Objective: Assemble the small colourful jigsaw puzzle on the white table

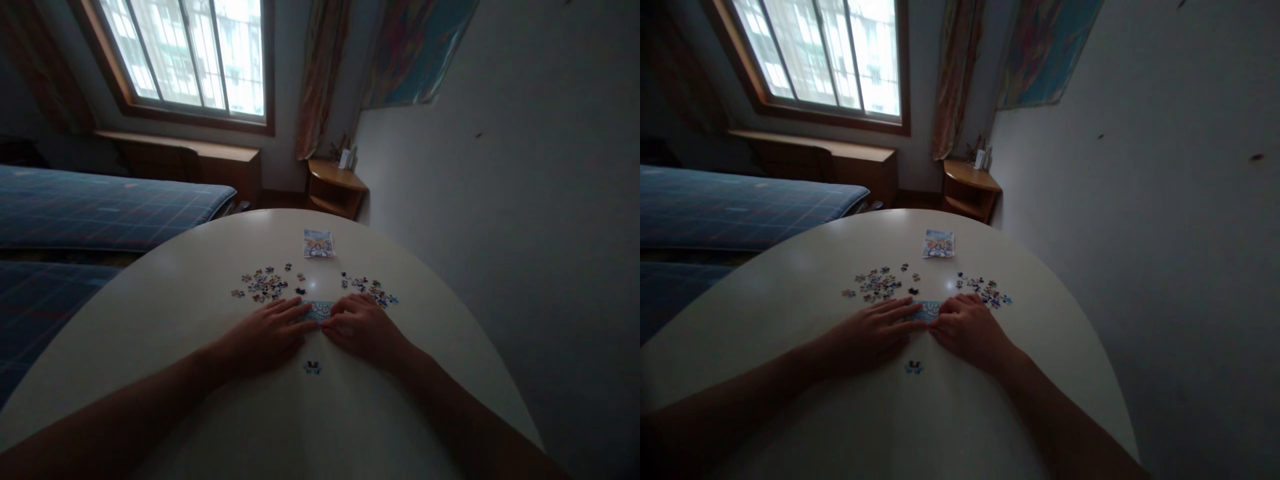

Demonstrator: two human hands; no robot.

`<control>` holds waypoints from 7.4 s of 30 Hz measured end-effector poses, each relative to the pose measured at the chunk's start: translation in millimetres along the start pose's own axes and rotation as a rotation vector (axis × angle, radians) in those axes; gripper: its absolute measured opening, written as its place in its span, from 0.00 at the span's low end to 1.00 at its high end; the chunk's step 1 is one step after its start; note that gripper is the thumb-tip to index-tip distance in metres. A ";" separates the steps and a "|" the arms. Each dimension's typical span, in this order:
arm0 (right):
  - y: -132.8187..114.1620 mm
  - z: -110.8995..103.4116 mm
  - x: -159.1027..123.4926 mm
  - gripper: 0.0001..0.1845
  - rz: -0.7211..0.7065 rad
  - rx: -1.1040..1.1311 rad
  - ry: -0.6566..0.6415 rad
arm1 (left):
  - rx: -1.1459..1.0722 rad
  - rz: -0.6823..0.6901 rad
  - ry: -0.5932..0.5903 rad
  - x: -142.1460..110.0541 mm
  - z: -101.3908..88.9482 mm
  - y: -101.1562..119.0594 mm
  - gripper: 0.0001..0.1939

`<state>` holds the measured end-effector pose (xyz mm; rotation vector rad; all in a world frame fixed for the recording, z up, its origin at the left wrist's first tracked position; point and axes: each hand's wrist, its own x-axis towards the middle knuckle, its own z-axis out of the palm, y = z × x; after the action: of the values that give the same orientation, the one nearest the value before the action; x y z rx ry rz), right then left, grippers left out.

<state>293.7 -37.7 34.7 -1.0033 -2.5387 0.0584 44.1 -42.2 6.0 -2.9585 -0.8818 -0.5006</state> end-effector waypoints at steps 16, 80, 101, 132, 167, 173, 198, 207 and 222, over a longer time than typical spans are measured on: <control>-0.9 2.2 1.6 0.05 -0.002 -0.032 -0.034 | -0.008 -0.002 0.005 0.2 -3.1 1.1 0.21; 91.3 -16.2 -17.0 0.09 0.790 0.072 -0.055 | -0.047 -0.025 -0.006 -2.0 -2.9 -3.7 0.22; 82.5 -19.8 -16.0 0.09 0.734 0.009 -0.105 | -0.056 -0.063 -0.034 0.1 -2.9 -2.1 0.22; 62.8 -24.9 -12.3 0.07 0.611 0.099 -0.154 | -0.097 -0.066 -0.012 -0.1 -3.2 -1.9 0.19; 52.0 1.4 -2.9 0.06 0.212 0.098 -0.106 | -0.054 -0.050 -0.029 1.3 -3.8 -1.5 0.19; 50.0 -4.3 -4.5 0.09 0.207 0.098 -0.116 | -0.061 -0.049 -0.016 0.3 -2.4 -2.3 0.19; 31.4 -0.9 -3.3 0.06 0.330 -0.054 -0.047 | -0.071 -0.057 -0.002 -0.8 0.1 -3.2 0.20; 12.5 -3.7 2.5 0.03 0.272 0.115 -0.019 | -0.078 -0.050 0.015 -0.7 0.1 -3.5 0.20; -15.2 -3.1 -0.2 0.06 0.468 0.501 -0.105 | -0.087 -0.055 0.006 0.1 -3.0 -1.4 0.19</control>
<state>285.2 -49.5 40.3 -1.3647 -2.1445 0.8493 42.6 -41.3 8.8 -3.0160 -0.9669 -0.5638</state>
